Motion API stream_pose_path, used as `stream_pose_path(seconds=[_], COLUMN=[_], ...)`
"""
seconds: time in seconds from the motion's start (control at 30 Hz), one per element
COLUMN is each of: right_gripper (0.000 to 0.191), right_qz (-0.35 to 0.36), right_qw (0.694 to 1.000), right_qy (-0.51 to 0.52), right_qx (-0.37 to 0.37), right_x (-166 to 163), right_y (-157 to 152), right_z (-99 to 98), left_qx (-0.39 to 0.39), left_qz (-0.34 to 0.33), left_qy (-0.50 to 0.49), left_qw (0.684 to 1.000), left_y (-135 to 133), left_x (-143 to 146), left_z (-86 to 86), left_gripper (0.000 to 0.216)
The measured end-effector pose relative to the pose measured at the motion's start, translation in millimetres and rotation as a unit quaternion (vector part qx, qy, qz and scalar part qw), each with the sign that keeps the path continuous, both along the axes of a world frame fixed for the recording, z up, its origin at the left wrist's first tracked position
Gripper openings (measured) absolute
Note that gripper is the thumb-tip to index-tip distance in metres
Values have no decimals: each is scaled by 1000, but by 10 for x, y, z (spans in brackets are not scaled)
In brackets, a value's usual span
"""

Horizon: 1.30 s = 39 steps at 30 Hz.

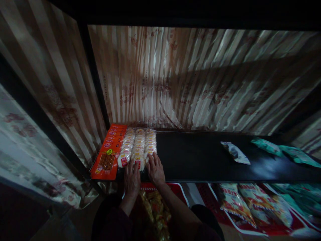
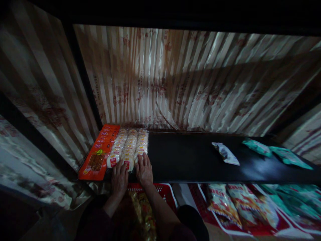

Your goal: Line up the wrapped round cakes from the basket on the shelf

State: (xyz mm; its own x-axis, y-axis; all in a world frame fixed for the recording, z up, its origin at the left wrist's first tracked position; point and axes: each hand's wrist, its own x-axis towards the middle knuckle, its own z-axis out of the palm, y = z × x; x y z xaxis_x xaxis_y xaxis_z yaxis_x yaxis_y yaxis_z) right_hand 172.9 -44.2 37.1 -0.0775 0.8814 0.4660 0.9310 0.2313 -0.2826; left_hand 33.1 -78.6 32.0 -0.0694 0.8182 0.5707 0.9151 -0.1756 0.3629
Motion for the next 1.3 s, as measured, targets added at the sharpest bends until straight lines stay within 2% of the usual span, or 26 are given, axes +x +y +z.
stream_pose_path(seconds=[0.37, 0.57, 0.7, 0.93, 1.13, 1.3], right_gripper=[46, 47, 46, 46, 50, 49], right_qz=[0, -1, 0, 6, 15, 38], right_qw=[1000, 1000, 1000, 999, 999, 998], right_qy=[-8, -7, -14, -17, -13, -17], right_qx=[-7, -5, -4, 27, 36, 37], right_x=[1, 8, 11, 11, 34, 63], right_y=[1, 0, 2, 8, 34, 48], right_z=[6, -7, -12, -65, -132, -158], left_qx=[37, 68, 94, 122, 80, 61], left_qz=[-1, -48, -56, -61, -122, -134], left_qy=[32, 46, 61, 106, 161, 180], left_qw=[999, 995, 992, 985, 976, 973], left_y=[55, 121, 132, 137, 196, 250], left_x=[-34, -77, -88, -50, 45, 67], left_z=[-121, -175, -185, -107, 25, 85], left_gripper=[37, 34, 32, 36, 47, 48])
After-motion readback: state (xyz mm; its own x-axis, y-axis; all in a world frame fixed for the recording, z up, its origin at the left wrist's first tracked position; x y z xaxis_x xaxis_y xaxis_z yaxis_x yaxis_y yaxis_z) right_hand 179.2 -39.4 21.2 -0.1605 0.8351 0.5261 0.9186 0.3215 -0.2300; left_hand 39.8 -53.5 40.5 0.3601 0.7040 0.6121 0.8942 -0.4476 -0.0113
